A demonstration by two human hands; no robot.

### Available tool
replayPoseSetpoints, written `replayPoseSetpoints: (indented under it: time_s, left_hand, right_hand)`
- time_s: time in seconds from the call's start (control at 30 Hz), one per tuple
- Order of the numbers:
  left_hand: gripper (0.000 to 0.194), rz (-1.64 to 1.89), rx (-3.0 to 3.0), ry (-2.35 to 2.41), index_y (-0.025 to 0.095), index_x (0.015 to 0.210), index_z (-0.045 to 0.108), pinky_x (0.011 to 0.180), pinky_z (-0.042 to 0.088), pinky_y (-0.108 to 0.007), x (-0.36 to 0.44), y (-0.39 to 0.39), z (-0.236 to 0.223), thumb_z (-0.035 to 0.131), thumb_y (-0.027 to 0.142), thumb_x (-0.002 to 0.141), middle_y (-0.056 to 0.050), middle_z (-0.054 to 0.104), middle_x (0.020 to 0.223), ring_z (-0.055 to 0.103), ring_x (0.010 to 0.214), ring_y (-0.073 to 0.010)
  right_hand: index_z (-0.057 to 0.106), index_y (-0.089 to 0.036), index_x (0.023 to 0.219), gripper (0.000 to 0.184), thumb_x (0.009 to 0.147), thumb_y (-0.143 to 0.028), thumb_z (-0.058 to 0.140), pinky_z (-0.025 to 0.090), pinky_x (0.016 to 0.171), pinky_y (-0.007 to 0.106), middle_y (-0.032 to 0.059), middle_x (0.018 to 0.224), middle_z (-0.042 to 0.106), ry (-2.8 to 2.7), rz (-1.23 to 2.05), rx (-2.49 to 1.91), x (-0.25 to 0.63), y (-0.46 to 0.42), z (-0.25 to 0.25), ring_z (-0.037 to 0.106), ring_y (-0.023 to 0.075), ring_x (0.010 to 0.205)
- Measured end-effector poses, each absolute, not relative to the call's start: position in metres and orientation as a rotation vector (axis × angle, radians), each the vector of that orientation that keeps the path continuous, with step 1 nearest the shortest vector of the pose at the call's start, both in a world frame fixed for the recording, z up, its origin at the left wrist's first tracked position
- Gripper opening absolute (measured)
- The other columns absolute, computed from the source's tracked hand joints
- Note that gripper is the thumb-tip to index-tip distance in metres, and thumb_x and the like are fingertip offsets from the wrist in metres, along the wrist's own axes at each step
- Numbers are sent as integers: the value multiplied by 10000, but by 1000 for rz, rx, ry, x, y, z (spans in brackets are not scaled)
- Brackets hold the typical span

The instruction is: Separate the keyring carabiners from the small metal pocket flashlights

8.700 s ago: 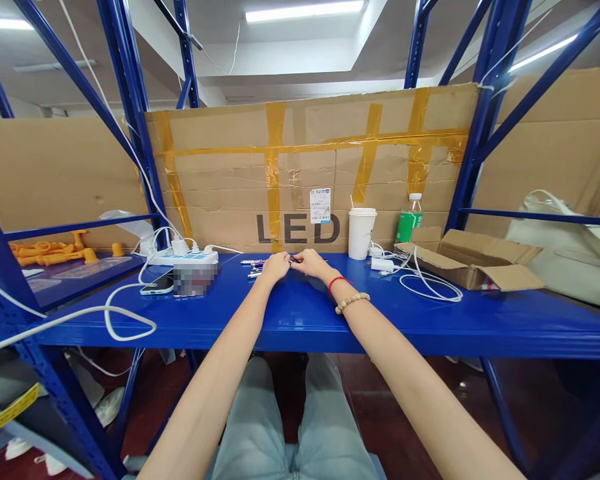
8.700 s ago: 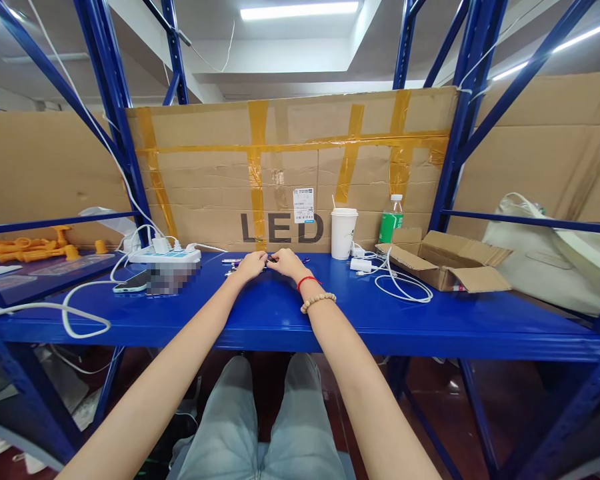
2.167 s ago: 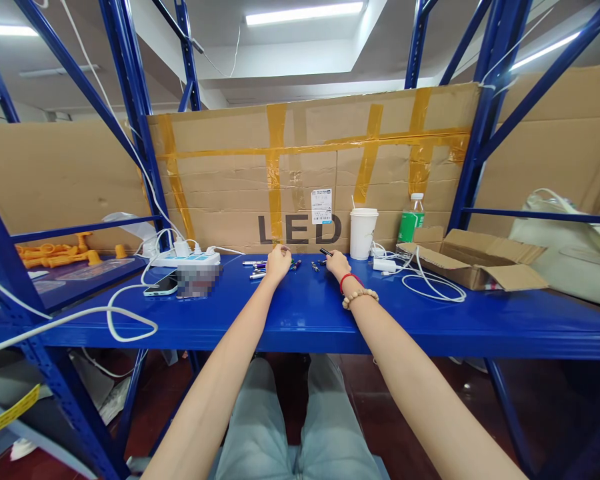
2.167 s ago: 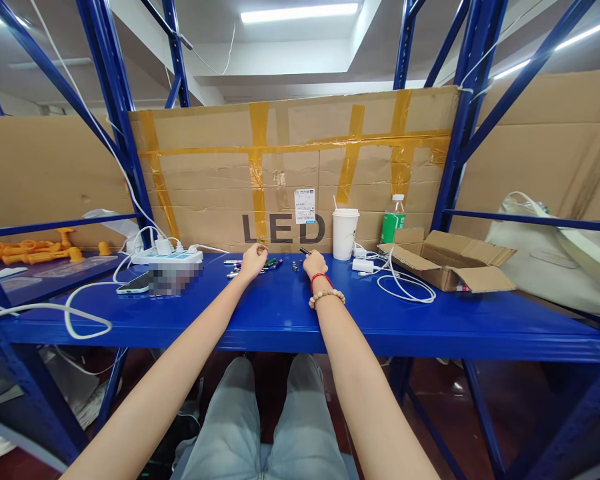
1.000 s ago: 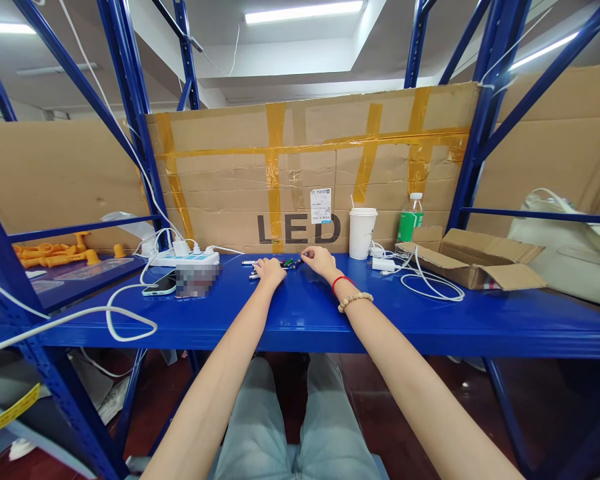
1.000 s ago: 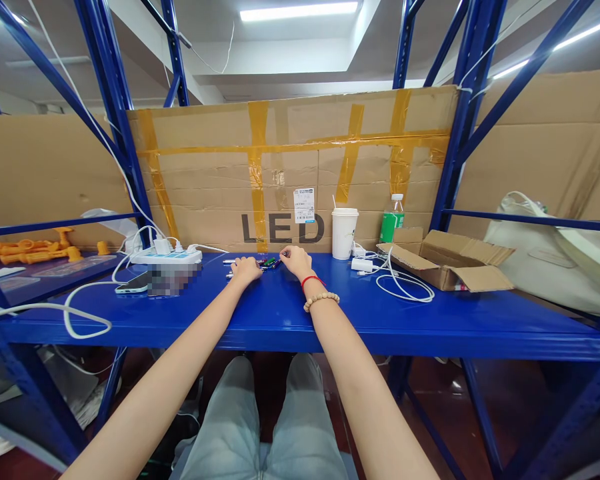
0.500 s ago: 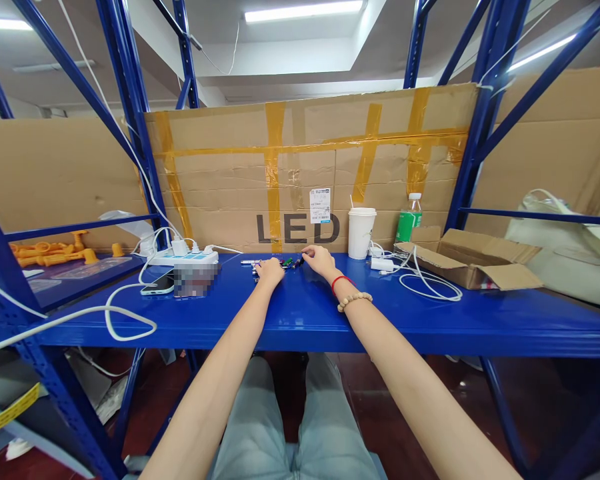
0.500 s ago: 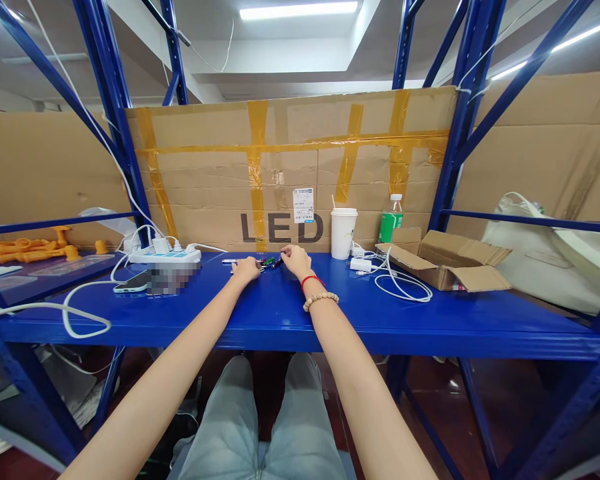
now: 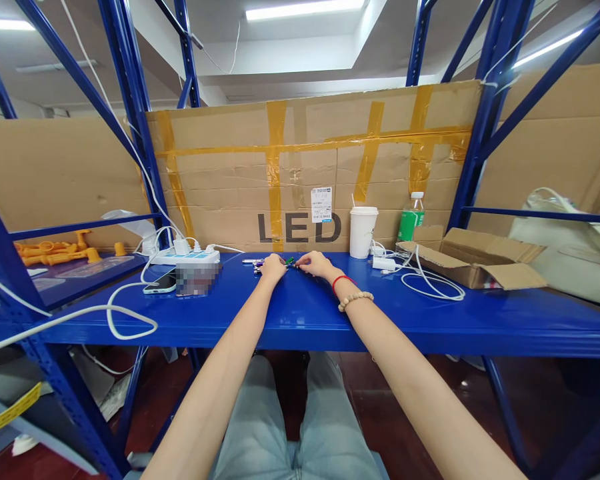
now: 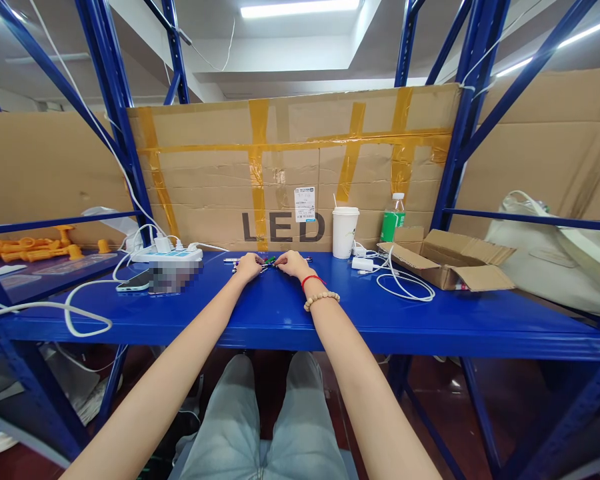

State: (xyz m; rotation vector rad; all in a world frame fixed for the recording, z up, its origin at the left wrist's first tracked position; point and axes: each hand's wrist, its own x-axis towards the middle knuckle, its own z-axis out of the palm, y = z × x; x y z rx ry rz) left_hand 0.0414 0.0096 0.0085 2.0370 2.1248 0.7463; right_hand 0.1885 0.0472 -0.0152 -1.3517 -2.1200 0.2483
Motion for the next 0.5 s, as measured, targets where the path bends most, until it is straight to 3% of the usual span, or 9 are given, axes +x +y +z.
replayPoseSetpoints:
  time_s: [0.17,0.3,0.5]
  left_hand:
    - [255,805,2000,2119,206,903,663,814,415,-308,42,10,10,592,179,660,-96,645,1042,570,1004,-241]
    - [283,708,1981,2165,196,904,645,824,412,-328,44,10,11,649,237,624,-116,634,1055,560,1022,-259]
    - [335,605,1937,2266,169,980,612,861,398,-356,42,11,12,626,182,645,-147,609,1095,536,1062,-273]
  right_hand:
    - [704,-220,834,208,697,-133,574,484,634,192,2,827,690,-2149,199,-1308,188,48,-13,621,103,674]
    - [701,-220,844,218,707,-135,554,476,643,193,-1,825,691,-2154,167,-1299,187,45,-11,620,103,677]
    - [702,-213,825,205,702,-129,560,470,647,188,-7,801,691,-2172,160,-1286,188,45,-11,617,99,660]
